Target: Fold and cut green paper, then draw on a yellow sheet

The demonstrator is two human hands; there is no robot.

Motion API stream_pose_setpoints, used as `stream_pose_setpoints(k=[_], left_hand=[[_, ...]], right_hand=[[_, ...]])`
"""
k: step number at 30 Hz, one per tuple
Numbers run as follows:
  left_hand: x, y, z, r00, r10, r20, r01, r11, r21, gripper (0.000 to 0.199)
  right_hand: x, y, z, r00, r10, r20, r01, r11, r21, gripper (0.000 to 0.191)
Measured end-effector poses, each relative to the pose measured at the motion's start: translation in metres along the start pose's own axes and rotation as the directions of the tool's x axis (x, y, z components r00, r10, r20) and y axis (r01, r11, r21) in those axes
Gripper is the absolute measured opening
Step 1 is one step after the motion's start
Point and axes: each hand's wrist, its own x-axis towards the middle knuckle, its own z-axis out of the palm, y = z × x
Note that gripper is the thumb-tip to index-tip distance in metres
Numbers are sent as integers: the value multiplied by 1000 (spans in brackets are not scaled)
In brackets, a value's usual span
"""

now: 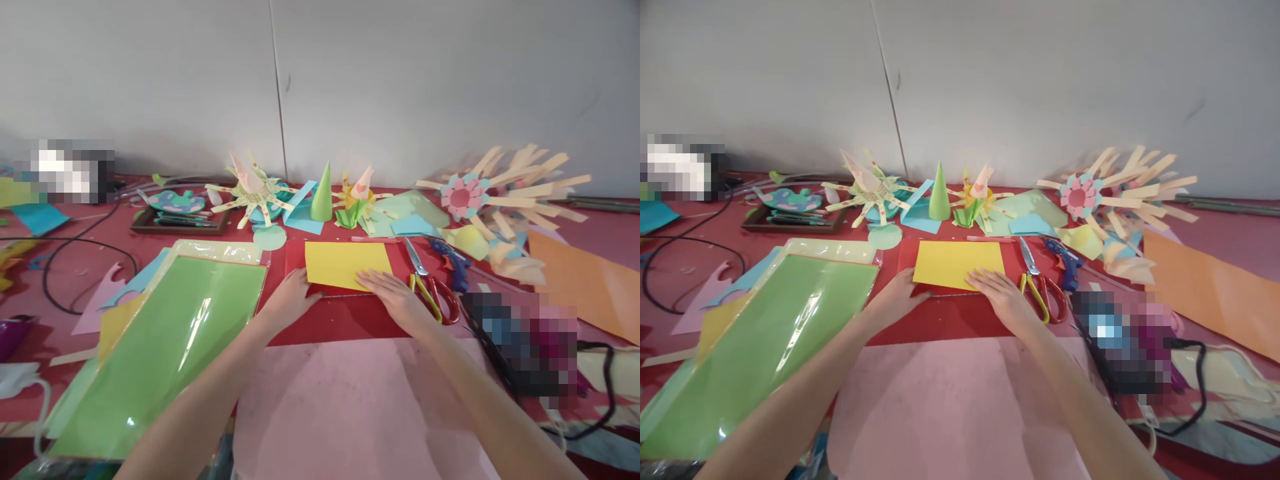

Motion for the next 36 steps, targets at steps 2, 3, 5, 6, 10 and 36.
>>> stream_pose_setpoints(k=[2,3,5,6,10,36], left_hand=[[3,-7,2,969,-109,-223,89,991,-99,56],[4,-9,1,939,-117,-324,78,989,-129,63],[6,-12,-4,904,-23,-428,-47,987,-152,62],[6,-12,-6,901,35,-432,-123,976,-178,51],[3,-5,-14,911,-131,-392,-70,886,-458,19],[5,-6,20,992,109,68,-126,930,345,49]], right_hand=[[1,-4,-13,1000,28,11,-29,998,62,58],[2,-7,-21,999,38,27,-41,995,96,58],[5,-13,-38,995,61,79,-74,983,169,51],[7,-15,-46,991,84,103,-104,973,207,46],[14,-15,-67,958,286,11,-275,913,301,30],[61,36,-33,910,406,-90,-399,790,-465,31]])
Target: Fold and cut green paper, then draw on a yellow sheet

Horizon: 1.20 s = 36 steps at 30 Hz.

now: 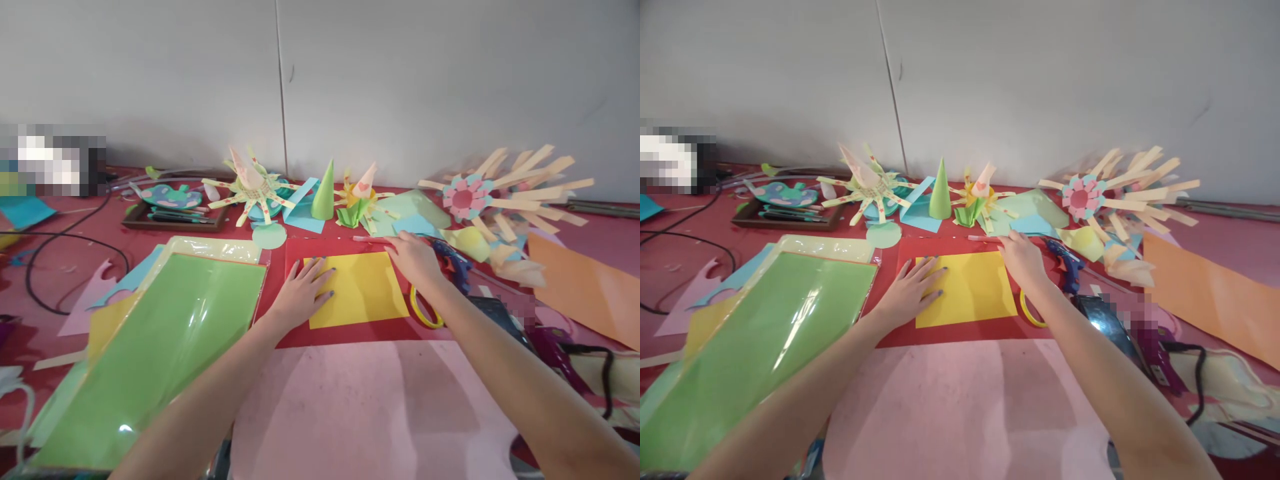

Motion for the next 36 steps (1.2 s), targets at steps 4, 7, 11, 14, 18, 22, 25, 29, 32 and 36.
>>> stream_pose_setpoints(k=[4,7,11,14,18,22,25,29,32,36], left_hand=[[0,-1,-1,1000,8,-4,-8,1000,-7,49],[0,-1,-2,1000,16,1,-16,1000,-22,49],[0,0,-3,1000,-3,15,3,1000,-23,49],[0,0,-3,1000,-2,19,2,1000,-14,50],[0,-1,-1,1000,4,-1,-4,1000,-8,49],[0,-2,0,1000,8,8,-8,1000,-6,49],[1,-2,-1,1000,6,12,-6,1000,-9,49],[0,0,-2,1000,5,12,-5,1000,-18,49],[1,1,-3,1000,5,13,-4,999,-31,49],[1,1,-5,999,19,25,-18,998,-56,51]], right_hand=[[17,-5,4,989,-75,124,98,978,-186,32],[29,-8,3,976,-15,217,67,970,-235,31],[37,-9,-5,950,46,307,32,969,-245,32],[38,-9,-8,952,25,305,55,966,-252,33],[42,-14,-5,946,-35,322,134,947,-292,35],[47,-20,-2,939,-62,339,165,944,-285,36],[47,-15,-8,948,-23,316,110,958,-263,33],[38,4,-19,982,106,155,-81,984,-159,26],[29,16,-26,986,132,98,-136,990,36,32],[22,22,-33,977,-111,181,37,928,371,32]])
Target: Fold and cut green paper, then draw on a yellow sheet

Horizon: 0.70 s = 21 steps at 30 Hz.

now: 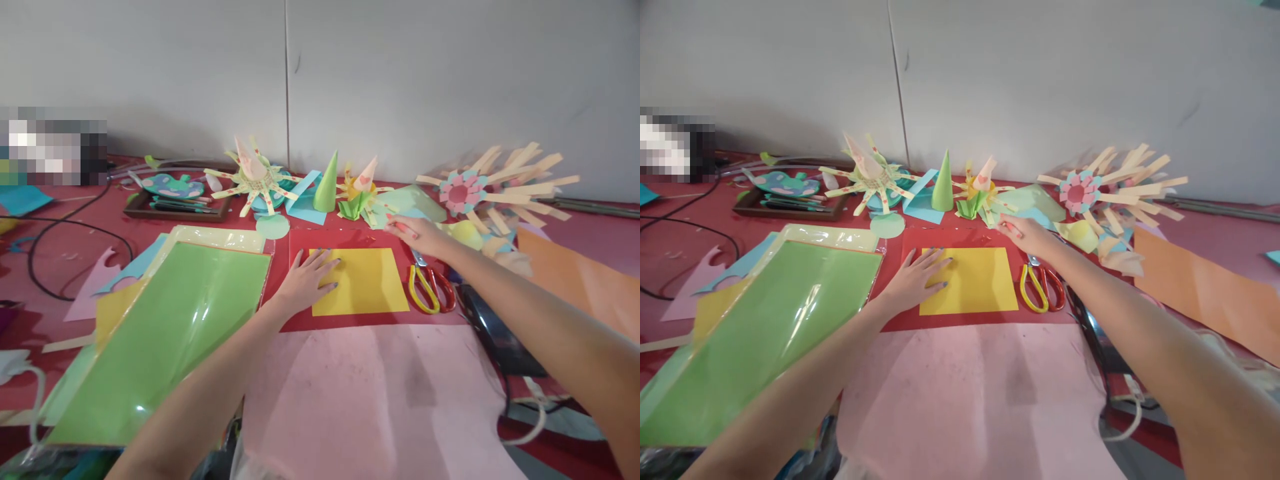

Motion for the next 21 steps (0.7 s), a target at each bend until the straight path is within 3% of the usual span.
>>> stream_pose_setpoints(k=[3,6,9,14,16,18,21], left_hand=[[0,-1,0,1000,7,11,-6,1000,-13,52],[0,-3,0,1000,18,9,-18,1000,-18,54],[-1,-3,0,1000,20,4,-20,999,-33,55],[0,-1,0,998,1,-62,-4,999,-50,60],[2,-1,0,985,-39,-166,25,996,-85,66],[3,-2,-1,950,-78,-302,32,987,-156,71],[3,-4,-7,845,-163,-510,20,961,-275,76]], right_hand=[[0,-2,0,980,-86,179,66,991,115,28],[3,-2,5,957,-14,290,-5,998,66,21],[4,-4,9,943,19,332,-35,999,42,23],[0,-16,5,935,-58,349,-15,979,202,13],[-2,-22,-2,941,-90,327,7,970,244,15],[-6,-26,-13,966,-130,224,72,966,249,17],[-15,-33,-34,982,-190,7,186,968,170,19]])
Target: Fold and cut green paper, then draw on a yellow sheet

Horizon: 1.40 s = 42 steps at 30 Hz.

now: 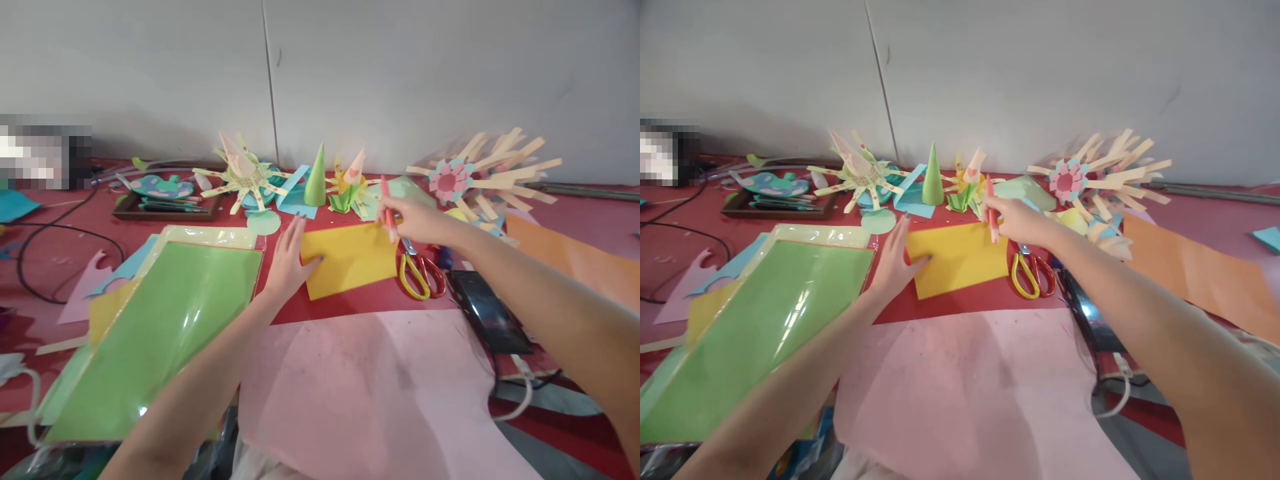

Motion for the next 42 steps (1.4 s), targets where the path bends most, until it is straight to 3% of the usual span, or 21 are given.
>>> stream_pose_setpoints(k=[2,3,6,8,9,11,14,17,20,22,25,28,33,38,42], left_hand=[[1,1,-5,987,-36,-155,28,998,-53,76],[2,2,-8,976,-48,-213,34,997,-71,76],[2,3,-14,965,-34,-259,9,995,-98,67],[2,2,-13,977,-34,-210,10,994,-111,57],[2,0,-11,983,-54,-178,32,992,-121,53],[2,-6,-6,985,-128,-118,110,983,-145,50],[2,-16,1,971,-227,-73,213,964,-159,52],[3,-20,0,965,-249,-86,237,963,-125,55],[2,-11,-1,987,-157,-32,155,987,-44,50],[-3,1,0,994,-43,104,39,998,45,44],[-16,21,8,943,77,325,-151,966,209,48],[-29,34,16,898,115,426,-271,905,328,51],[-33,39,25,916,58,396,-252,853,458,46],[-33,48,28,921,35,388,-250,817,519,47],[-37,62,28,894,103,436,-347,775,527,60]], right_hand=[[-7,-9,-13,980,-47,-194,32,996,-80,19],[-10,-13,-18,949,-88,-304,57,992,-110,19],[-20,-21,-19,759,-248,-602,180,968,-173,18],[-26,-19,-3,646,-337,-685,252,941,-225,21],[-29,-17,10,646,-370,-668,255,929,-268,23],[-36,-10,41,704,-389,-594,146,898,-414,23],[-47,2,88,850,-331,-411,35,813,-582,22],[-55,14,117,903,-264,-339,-12,773,-634,19],[-58,23,124,908,-230,-350,-24,806,-592,15],[-58,28,123,910,-216,-354,-10,842,-539,16],[-57,30,121,918,-173,-357,-9,890,-456,19],[-59,28,121,924,-136,-358,-18,919,-395,20],[-69,26,122,907,-140,-397,-27,922,-387,19],[-71,26,123,866,-193,-461,42,947,-318,12],[-71,25,126,863,-180,-473,39,956,-292,33]])
